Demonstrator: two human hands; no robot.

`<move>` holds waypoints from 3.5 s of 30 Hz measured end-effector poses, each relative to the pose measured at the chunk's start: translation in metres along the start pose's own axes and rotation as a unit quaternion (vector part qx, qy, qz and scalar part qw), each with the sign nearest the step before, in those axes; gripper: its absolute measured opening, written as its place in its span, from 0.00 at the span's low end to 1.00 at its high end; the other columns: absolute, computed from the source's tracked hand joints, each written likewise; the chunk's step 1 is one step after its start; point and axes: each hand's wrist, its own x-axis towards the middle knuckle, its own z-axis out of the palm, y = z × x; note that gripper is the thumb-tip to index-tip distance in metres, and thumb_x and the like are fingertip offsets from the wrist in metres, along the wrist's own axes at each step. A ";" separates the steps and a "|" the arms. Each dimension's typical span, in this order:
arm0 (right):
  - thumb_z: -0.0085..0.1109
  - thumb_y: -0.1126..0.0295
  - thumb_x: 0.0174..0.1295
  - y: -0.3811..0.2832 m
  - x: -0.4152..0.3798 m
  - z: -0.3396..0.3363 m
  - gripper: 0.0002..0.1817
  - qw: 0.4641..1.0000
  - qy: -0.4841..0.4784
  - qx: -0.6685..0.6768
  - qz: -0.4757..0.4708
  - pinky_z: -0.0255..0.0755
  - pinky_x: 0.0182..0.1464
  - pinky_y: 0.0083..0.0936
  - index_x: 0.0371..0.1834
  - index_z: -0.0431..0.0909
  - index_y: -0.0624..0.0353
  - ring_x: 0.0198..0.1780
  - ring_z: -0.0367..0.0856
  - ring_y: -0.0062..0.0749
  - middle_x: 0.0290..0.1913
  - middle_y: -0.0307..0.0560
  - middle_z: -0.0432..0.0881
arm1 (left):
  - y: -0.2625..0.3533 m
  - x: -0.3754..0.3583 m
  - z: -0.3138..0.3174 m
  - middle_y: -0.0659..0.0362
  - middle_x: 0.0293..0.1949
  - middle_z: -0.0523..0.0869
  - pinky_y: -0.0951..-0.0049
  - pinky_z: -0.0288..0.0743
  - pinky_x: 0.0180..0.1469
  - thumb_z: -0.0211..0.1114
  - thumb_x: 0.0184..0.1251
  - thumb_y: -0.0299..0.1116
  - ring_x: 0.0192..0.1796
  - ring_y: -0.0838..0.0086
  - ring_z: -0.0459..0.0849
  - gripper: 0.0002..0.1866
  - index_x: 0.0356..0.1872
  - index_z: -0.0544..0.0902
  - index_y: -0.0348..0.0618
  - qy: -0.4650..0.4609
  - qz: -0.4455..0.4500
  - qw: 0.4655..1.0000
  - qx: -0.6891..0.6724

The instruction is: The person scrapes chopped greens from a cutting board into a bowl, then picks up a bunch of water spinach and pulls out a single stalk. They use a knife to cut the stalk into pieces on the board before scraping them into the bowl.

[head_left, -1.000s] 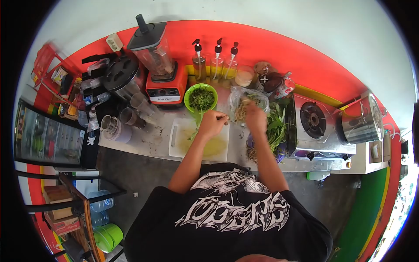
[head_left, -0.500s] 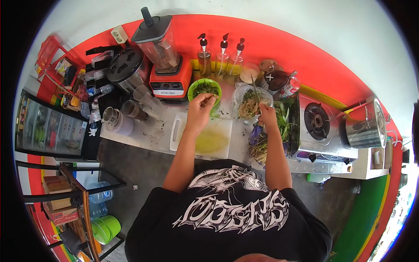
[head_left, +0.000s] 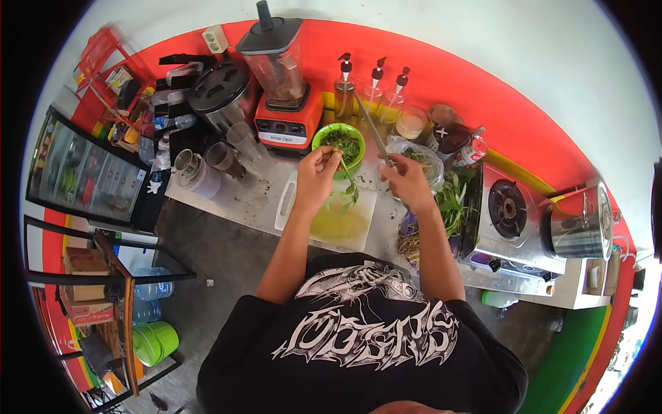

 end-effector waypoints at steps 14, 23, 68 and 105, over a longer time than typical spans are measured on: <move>0.69 0.79 0.63 0.008 -0.006 0.070 0.23 0.994 -0.043 0.010 -0.101 0.67 0.26 0.14 0.62 0.77 0.68 0.26 0.74 0.12 0.38 0.40 0.86 | -0.005 -0.036 -0.011 0.58 0.44 0.89 0.75 0.79 0.47 0.64 0.77 0.28 0.46 0.79 0.86 0.10 0.52 0.82 0.32 0.052 0.027 0.998 0.024; 0.69 0.75 0.67 0.011 -0.026 0.074 0.18 0.985 0.024 0.159 -0.057 0.61 0.22 0.17 0.58 0.78 0.66 0.21 0.70 0.12 0.29 0.33 0.80 | -0.021 -0.080 0.004 0.57 0.41 0.90 0.76 0.79 0.47 0.66 0.74 0.26 0.43 0.80 0.86 0.10 0.49 0.84 0.29 -0.055 -0.062 0.977 0.195; 0.62 0.74 0.71 0.038 -0.044 0.212 0.18 0.944 0.130 -0.201 -0.228 0.75 0.39 0.25 0.62 0.81 0.69 0.37 0.82 0.30 0.46 0.51 0.86 | -0.001 -0.078 -0.120 0.52 0.33 0.88 0.70 0.77 0.38 0.64 0.70 0.30 0.35 0.72 0.86 0.10 0.44 0.81 0.31 -0.030 -0.024 0.983 0.182; 0.44 0.49 0.81 0.086 -0.015 0.217 0.32 0.987 0.110 -0.110 0.039 0.67 0.16 0.24 0.69 0.74 0.69 0.13 0.71 0.22 0.35 0.51 0.89 | 0.011 -0.068 -0.195 0.54 0.40 0.85 0.65 0.74 0.49 0.66 0.75 0.34 0.47 0.63 0.80 0.11 0.50 0.90 0.42 0.017 0.117 0.933 0.341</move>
